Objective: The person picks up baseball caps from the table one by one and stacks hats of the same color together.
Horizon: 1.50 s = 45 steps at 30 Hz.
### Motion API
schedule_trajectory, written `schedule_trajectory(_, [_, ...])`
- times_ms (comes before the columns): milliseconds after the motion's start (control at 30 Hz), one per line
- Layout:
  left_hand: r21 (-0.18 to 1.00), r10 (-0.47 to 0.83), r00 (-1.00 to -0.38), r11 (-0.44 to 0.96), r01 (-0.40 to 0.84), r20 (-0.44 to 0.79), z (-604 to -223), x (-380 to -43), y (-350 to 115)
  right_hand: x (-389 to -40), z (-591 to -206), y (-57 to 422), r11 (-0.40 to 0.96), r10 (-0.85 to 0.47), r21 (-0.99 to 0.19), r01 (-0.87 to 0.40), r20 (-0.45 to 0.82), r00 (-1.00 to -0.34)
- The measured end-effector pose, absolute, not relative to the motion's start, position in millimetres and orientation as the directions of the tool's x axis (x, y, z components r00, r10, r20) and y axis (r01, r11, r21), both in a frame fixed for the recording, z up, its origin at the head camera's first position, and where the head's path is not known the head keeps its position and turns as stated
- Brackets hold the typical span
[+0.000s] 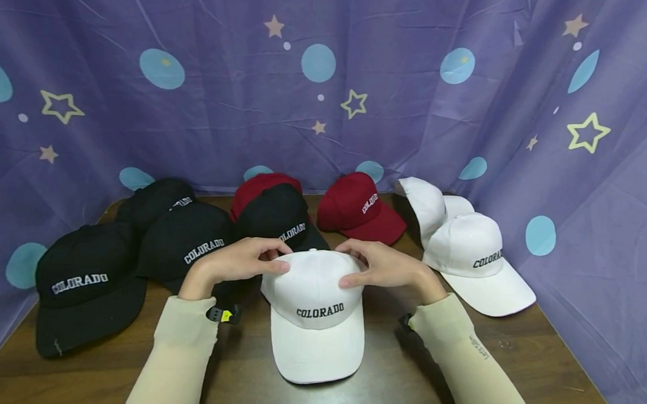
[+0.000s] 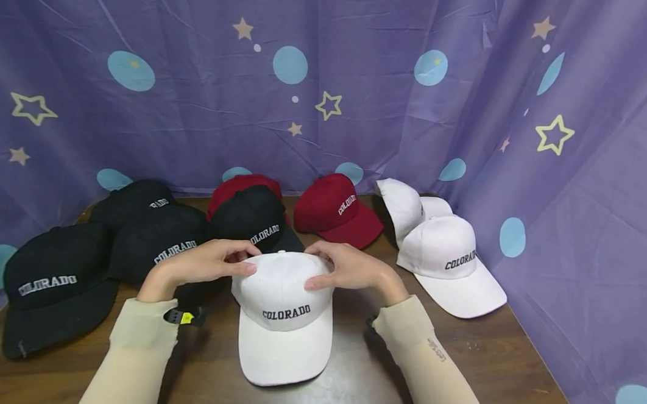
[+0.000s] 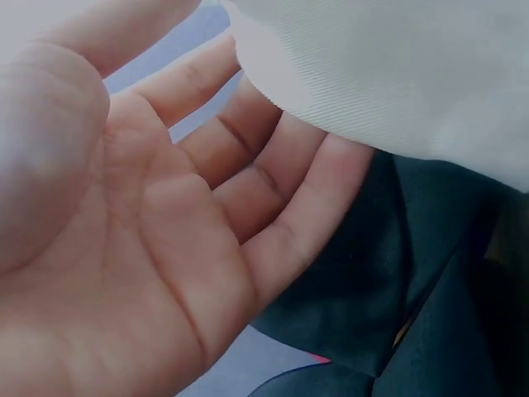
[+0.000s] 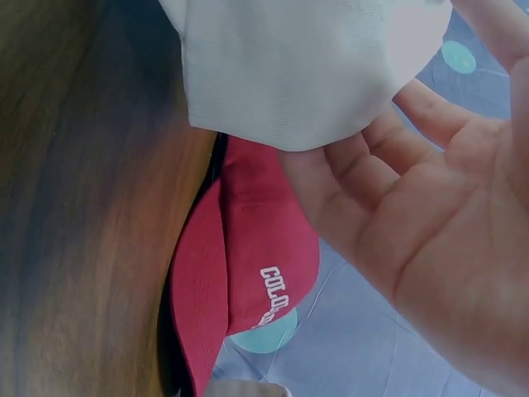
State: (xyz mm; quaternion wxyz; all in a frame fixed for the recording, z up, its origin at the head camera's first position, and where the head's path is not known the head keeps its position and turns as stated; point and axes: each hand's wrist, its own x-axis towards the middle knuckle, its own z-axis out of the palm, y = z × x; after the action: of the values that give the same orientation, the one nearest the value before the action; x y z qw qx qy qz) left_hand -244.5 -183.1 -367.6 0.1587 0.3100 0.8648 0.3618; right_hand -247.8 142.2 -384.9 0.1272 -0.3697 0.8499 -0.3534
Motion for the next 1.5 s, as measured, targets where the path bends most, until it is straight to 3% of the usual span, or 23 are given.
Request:
schedule_trajectory(867, [0.710, 0.591, -0.800, 0.608, 0.356, -0.105, -366, -245, -194, -248, -392, 129, 0.514, -0.688, -0.630, -0.582, 0.102, -0.718])
schedule_trajectory(1500, [0.690, 0.595, -0.800, 0.610, 0.390, -0.074, -367, -245, -195, -250, -393, 131, 0.535, -0.689, -0.582, -0.612, 0.117, -0.715])
